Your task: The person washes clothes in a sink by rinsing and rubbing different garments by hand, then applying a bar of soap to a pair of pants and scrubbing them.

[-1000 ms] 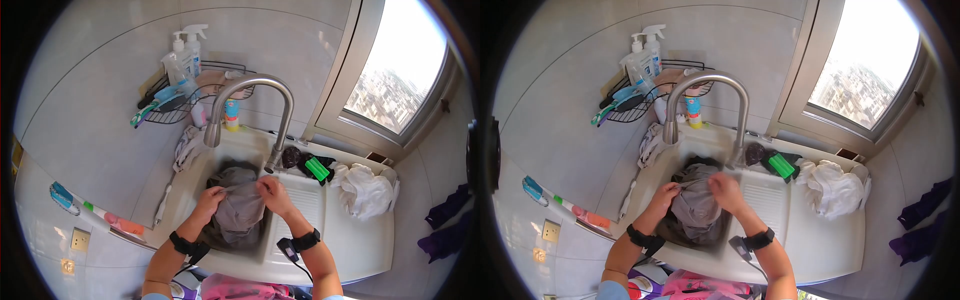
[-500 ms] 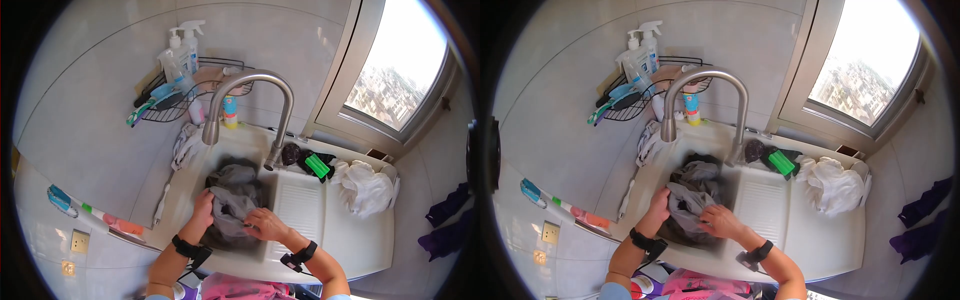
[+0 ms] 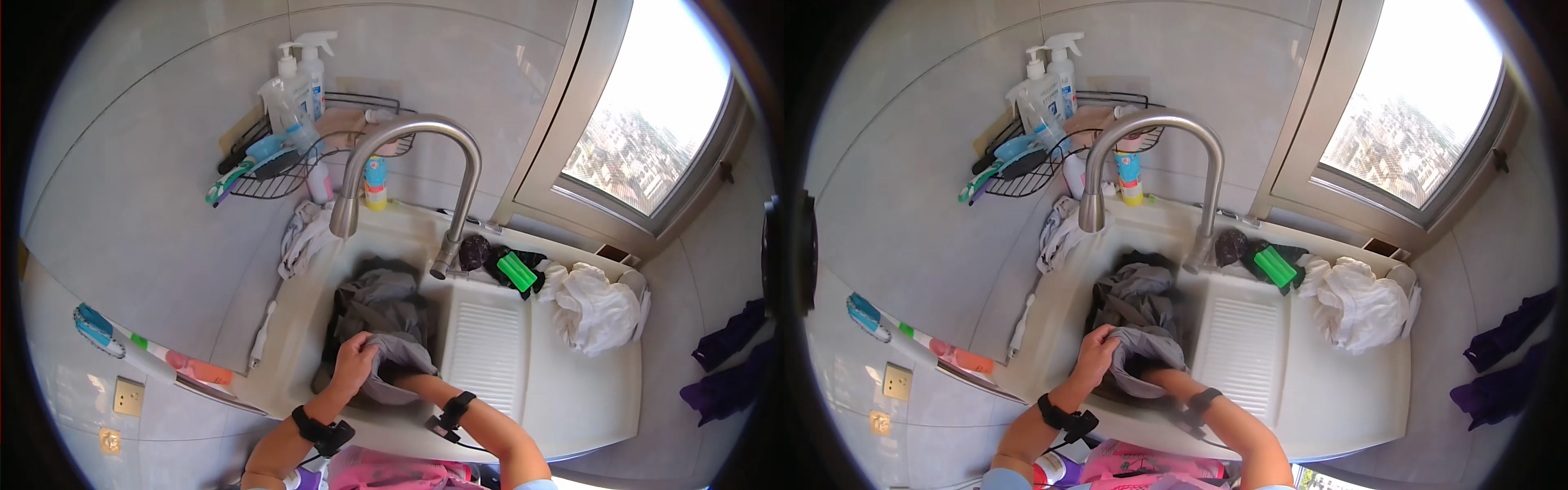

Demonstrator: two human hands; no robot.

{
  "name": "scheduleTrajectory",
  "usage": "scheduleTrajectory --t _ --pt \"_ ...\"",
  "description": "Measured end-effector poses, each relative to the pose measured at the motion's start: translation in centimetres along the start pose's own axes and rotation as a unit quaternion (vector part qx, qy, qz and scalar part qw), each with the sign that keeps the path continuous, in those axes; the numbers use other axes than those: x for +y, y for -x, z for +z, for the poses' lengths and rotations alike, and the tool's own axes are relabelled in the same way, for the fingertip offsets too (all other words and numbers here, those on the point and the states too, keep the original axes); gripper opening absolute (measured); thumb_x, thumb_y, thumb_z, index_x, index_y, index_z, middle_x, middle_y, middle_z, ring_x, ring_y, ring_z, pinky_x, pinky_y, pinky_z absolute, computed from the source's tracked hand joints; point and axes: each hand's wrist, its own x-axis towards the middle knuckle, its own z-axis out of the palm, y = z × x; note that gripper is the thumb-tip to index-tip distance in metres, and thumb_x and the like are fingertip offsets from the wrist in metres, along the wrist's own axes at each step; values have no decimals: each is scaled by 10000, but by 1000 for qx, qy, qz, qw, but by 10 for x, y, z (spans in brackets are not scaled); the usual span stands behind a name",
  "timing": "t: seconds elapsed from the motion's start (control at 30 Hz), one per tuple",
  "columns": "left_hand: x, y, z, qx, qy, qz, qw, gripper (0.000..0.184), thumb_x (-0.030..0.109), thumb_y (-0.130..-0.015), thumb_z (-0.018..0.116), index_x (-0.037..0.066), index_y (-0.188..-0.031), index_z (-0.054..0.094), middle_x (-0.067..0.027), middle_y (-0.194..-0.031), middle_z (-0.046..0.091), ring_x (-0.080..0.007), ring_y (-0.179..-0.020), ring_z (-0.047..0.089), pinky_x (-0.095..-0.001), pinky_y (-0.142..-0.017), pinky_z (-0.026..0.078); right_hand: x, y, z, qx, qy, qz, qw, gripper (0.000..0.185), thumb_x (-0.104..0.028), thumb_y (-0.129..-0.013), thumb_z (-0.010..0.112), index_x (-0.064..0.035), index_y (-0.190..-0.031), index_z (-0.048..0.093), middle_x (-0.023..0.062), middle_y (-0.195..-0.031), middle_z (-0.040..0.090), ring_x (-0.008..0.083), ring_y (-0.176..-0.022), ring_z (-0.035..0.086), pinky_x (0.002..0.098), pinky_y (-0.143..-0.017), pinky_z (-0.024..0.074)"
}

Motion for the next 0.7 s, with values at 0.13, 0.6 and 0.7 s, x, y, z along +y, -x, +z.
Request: scheduleTrajectory --t 0.13,0.6,0.7 --pt "2 2 1 -48 74 -23 996 137 32 -787 466 -23 -869 561 -2 -757 548 -62 -701 481 -204 -640 392 -33 48 -50 -106 -130 63 984 592 -373 -865 403 -81 -1356 248 85 -1416 198 209 -1320 135 306 -1072 73" --pt "-36 3 0 -291 84 -63 951 507 203 -809 583 14 -1239 390 -77 -1118 510 -151 -1056 449 -251 -937 316 -39 113 -109 15 -302 -29 953 485 -213 -794 592 -42 -1221 438 114 -1215 471 216 -1124 429 300 -957 309" --pt "-38 7 -2 -401 -78 30 912 649 250 -788 630 26 -1302 303 -81 -1192 466 -158 -1137 386 -264 -995 241 -47 147 -178 32 -301 -105 947 432 -191 -799 580 -37 -1189 476 120 -1171 518 223 -1074 486 309 -925 358"
